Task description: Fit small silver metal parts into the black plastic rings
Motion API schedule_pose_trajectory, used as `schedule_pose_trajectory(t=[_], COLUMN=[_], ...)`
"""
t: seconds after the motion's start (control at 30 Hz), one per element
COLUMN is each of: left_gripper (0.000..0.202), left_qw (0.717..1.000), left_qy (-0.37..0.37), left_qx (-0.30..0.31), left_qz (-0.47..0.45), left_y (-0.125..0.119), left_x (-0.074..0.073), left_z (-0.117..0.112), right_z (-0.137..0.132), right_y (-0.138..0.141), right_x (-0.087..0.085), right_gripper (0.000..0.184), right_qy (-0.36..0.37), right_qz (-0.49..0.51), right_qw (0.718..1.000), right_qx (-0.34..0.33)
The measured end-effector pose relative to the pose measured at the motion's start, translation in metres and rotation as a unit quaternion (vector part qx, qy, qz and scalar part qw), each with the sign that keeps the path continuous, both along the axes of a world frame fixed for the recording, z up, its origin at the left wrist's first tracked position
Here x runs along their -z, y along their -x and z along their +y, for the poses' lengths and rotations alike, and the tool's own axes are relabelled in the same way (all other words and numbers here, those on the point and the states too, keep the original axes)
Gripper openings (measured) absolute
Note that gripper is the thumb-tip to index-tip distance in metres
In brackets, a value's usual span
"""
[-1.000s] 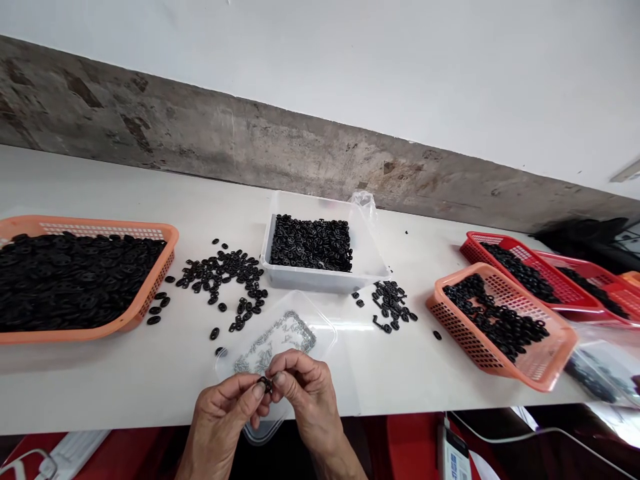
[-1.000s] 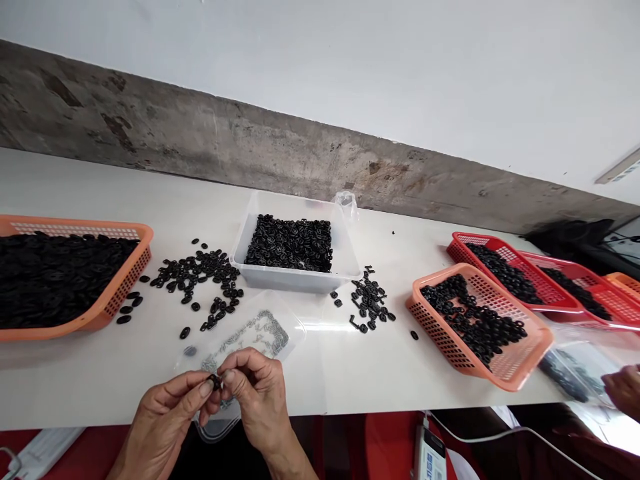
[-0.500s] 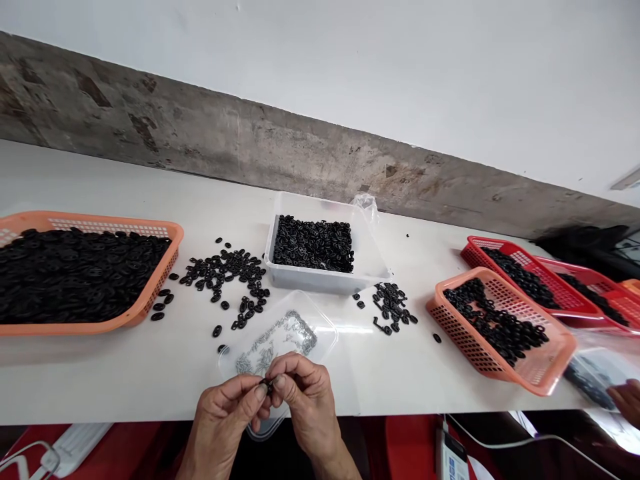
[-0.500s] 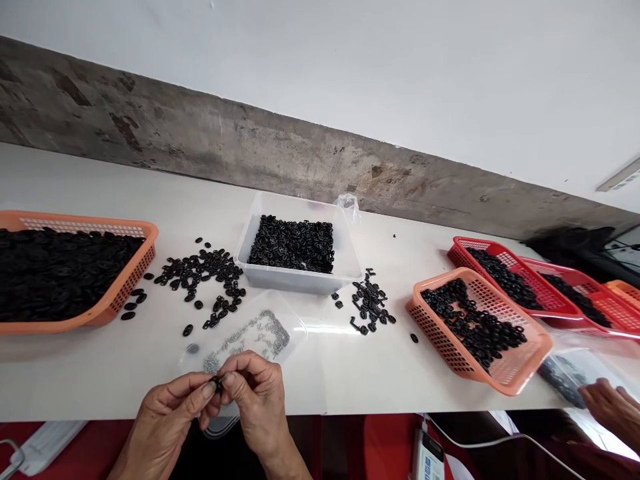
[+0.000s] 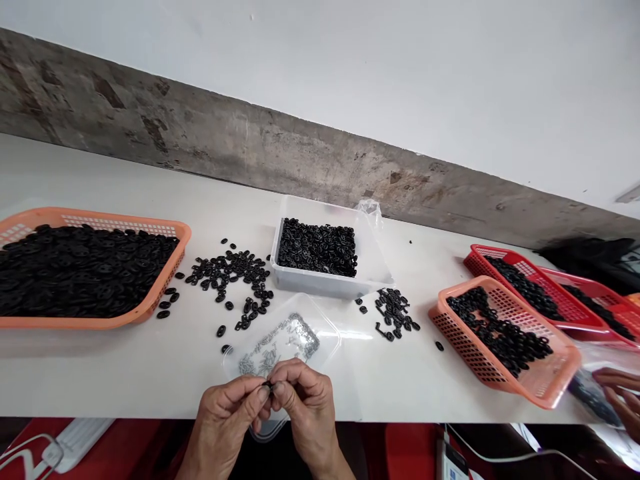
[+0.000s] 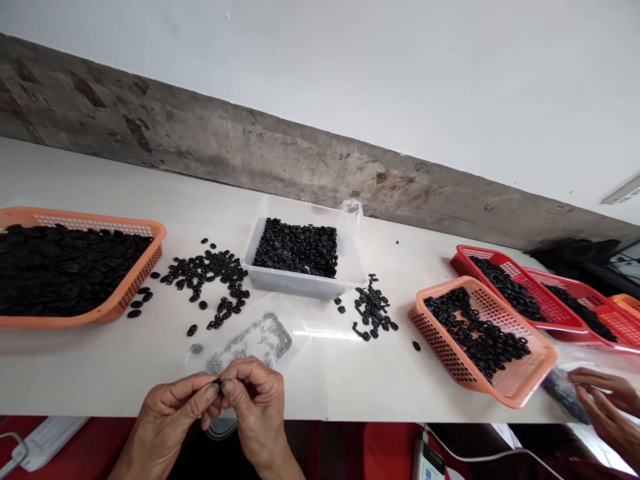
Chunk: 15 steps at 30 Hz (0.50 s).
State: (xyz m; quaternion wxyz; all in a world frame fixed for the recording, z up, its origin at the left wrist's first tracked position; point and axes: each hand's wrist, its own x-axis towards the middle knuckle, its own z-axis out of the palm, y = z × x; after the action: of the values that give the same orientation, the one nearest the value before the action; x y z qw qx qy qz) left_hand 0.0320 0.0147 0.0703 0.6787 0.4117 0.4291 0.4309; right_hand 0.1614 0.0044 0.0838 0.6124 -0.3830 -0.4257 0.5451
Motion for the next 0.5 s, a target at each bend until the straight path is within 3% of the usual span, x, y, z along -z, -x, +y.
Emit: schedule_pose_trajectory(t=[0.37, 0.43, 0.5], left_gripper=[0.011, 0.014, 0.017], left_qw=[0.998, 0.996, 0.991], left_qy=[0.020, 0.033, 0.058], left_qx=[-0.048, -0.065, -0.093], left_qz=[-0.045, -0.058, -0.076], left_y=[-0.001, 0.002, 0.008], left_x=[-0.004, -0.003, -0.001], left_z=[0.003, 0.002, 0.001], right_z=[-0.002, 0.000, 0.010], right_y=[0.004, 0.002, 0.001], right_x=[0.004, 0.002, -0.003], right_gripper=[0.006, 0.011, 0.022], right_qy=[-0.037, -0.031, -0.039], right_qz=[-0.013, -0.047, -0.153], right_qw=[0.999, 0.998, 0.987], right_qx=[-0.008, -0.020, -0.008])
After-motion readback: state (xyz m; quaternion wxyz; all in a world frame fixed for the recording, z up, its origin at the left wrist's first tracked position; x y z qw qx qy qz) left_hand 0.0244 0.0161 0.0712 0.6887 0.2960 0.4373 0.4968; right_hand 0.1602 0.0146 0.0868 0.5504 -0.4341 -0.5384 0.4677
